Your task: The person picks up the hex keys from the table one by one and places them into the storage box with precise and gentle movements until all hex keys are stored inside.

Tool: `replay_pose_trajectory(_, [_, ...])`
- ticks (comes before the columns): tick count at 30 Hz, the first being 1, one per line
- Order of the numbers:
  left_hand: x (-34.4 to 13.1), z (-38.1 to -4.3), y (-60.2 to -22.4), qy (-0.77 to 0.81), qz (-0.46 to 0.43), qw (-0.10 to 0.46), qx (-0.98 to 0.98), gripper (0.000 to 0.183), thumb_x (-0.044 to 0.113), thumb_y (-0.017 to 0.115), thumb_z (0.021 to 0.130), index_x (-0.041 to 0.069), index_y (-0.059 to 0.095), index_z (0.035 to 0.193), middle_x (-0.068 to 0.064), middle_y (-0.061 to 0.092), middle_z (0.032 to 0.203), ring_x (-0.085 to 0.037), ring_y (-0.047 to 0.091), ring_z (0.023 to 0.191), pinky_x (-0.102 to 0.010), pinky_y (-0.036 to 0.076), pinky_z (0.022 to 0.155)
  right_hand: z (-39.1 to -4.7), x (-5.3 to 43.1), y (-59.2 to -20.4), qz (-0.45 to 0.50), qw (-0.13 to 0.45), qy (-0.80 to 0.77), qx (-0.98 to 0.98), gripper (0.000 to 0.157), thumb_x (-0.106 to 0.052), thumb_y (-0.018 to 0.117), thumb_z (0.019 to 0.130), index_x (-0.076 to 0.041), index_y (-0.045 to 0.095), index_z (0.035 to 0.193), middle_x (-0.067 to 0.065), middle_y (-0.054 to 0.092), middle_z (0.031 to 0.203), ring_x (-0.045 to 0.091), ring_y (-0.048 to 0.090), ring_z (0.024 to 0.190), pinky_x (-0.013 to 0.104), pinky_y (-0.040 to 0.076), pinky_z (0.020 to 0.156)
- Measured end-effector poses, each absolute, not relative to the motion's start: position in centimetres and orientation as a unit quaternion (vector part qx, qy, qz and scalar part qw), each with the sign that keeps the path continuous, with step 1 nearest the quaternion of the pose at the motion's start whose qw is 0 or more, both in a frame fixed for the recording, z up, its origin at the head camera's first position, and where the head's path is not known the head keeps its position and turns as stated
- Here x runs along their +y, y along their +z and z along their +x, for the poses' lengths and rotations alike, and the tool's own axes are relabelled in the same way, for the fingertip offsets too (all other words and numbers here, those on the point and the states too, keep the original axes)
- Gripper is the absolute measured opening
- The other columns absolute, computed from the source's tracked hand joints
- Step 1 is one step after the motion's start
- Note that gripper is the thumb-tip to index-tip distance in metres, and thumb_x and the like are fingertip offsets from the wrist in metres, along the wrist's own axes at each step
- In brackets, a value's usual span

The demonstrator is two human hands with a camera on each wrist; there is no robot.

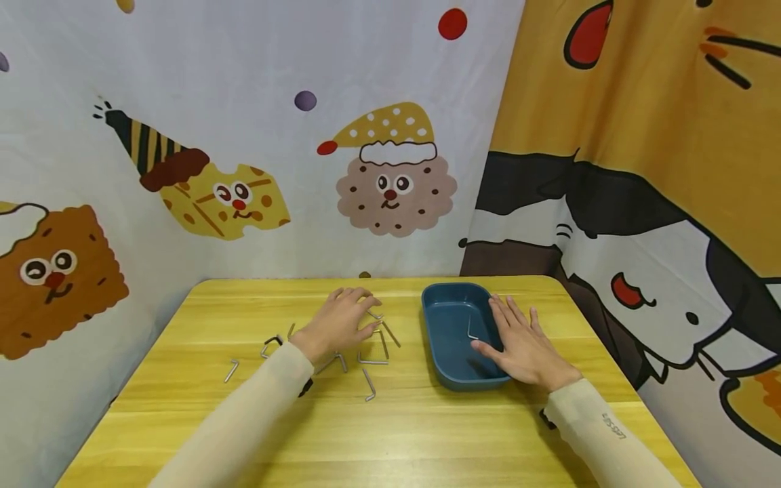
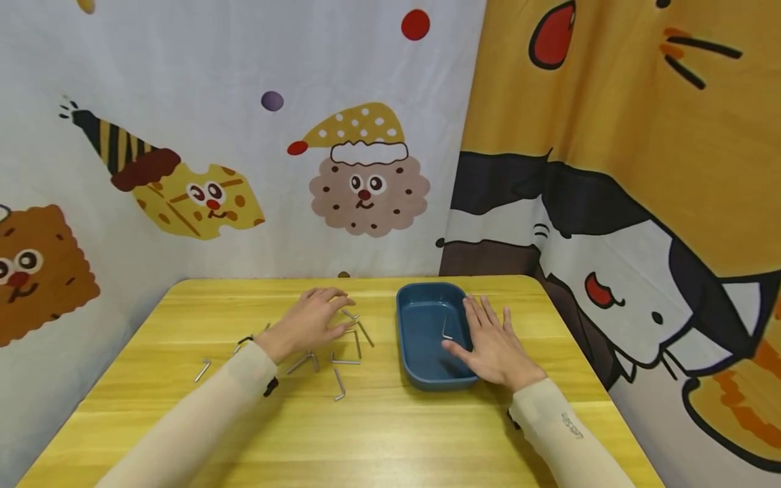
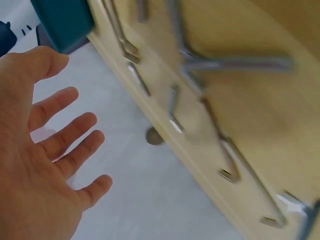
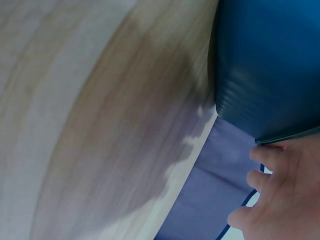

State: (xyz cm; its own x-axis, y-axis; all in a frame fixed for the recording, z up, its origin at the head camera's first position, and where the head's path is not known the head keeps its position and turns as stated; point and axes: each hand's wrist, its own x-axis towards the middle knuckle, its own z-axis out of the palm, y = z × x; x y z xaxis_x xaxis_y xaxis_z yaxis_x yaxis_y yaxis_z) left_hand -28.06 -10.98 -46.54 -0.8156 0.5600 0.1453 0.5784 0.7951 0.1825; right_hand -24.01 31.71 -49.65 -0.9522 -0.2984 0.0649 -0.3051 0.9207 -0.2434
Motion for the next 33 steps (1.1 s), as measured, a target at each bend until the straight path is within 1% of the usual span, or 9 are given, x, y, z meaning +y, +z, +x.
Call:
replay_pose_trajectory(3, [-12.2,-28.0,-47.0,-0.107,-0.300,0.041,-0.947,0.049,0.033,0.076,0.114,0.015,0.070,0.158,-0.014,0.066,0.163,-0.045,0.062,0.155,-0.074,0.041,0.136,-24.0,31.8,-49.8,0.154,0.014,0.126,-0.980,0.111,-0.078,0.056,0.113,-0.002,0.019,0.186,0.024,0.020,0.195,0.054,0.012,0.182,0.088,0.005,0.139])
replay_pose_trajectory(9, [-14.0,-28.0,-47.8,-0.093,-0.292,0.030,-0.951,0.053,0.034,0.077,0.114,0.014,0.068,0.161,-0.015,0.066,0.163,-0.043,0.064,0.152,-0.071,0.044,0.136,-24.0,31.9,-49.7,0.154,0.015,0.124,-0.980,0.112,-0.078,0.055,0.113,-0.002,0.019,0.186,0.023,0.020,0.195,0.053,0.013,0.182,0.088,0.005,0.139])
replay_pose_trajectory(13, [-14.7,-28.0,-48.2,-0.091,-0.289,0.022,-0.953,0.051,0.033,0.078,0.113,0.014,0.069,0.159,-0.016,0.066,0.163,-0.043,0.065,0.151,-0.072,0.047,0.133,-24.0,31.9,-49.7,0.153,0.016,0.124,-0.980,0.112,-0.078,0.056,0.113,-0.002,0.019,0.186,0.023,0.020,0.195,0.053,0.013,0.182,0.088,0.005,0.139])
replay_pose_trajectory(17, [-15.2,-28.1,-48.9,-0.089,-0.288,0.006,-0.953,0.050,0.033,0.077,0.113,0.015,0.070,0.159,-0.016,0.066,0.165,-0.043,0.065,0.153,-0.074,0.047,0.132,-23.9,31.8,-49.8,0.153,0.016,0.127,-0.980,0.110,-0.075,0.058,0.113,-0.003,0.019,0.186,0.023,0.019,0.195,0.053,0.012,0.182,0.088,0.005,0.139])
replay_pose_trajectory(20, [-15.5,-28.2,-49.2,-0.091,-0.287,-0.008,-0.954,0.050,0.033,0.076,0.114,0.015,0.069,0.161,-0.016,0.065,0.168,-0.043,0.063,0.156,-0.074,0.045,0.134,-24.0,31.7,-49.8,0.154,0.018,0.128,-0.979,0.110,-0.074,0.059,0.113,-0.003,0.019,0.186,0.023,0.020,0.195,0.053,0.012,0.182,0.088,0.004,0.139])
replay_pose_trajectory(25, [-15.8,-28.2,-49.5,-0.094,-0.289,-0.014,-0.953,0.048,0.029,0.076,0.113,0.011,0.071,0.158,-0.018,0.065,0.167,-0.044,0.063,0.156,-0.071,0.046,0.134,-24.0,31.7,-49.8,0.155,0.018,0.124,-0.980,0.111,-0.076,0.057,0.113,-0.002,0.018,0.186,0.023,0.020,0.195,0.053,0.012,0.182,0.088,0.005,0.139])
replay_pose_trajectory(33, [-16.1,-28.4,-49.8,-0.099,-0.291,-0.017,-0.951,0.044,0.026,0.077,0.112,0.009,0.074,0.153,-0.020,0.068,0.164,-0.044,0.067,0.151,-0.065,0.054,0.130,-24.0,31.7,-49.6,0.155,0.018,0.122,-0.980,0.110,-0.075,0.058,0.113,-0.002,0.019,0.186,0.024,0.020,0.195,0.053,0.013,0.182,0.088,0.005,0.139])
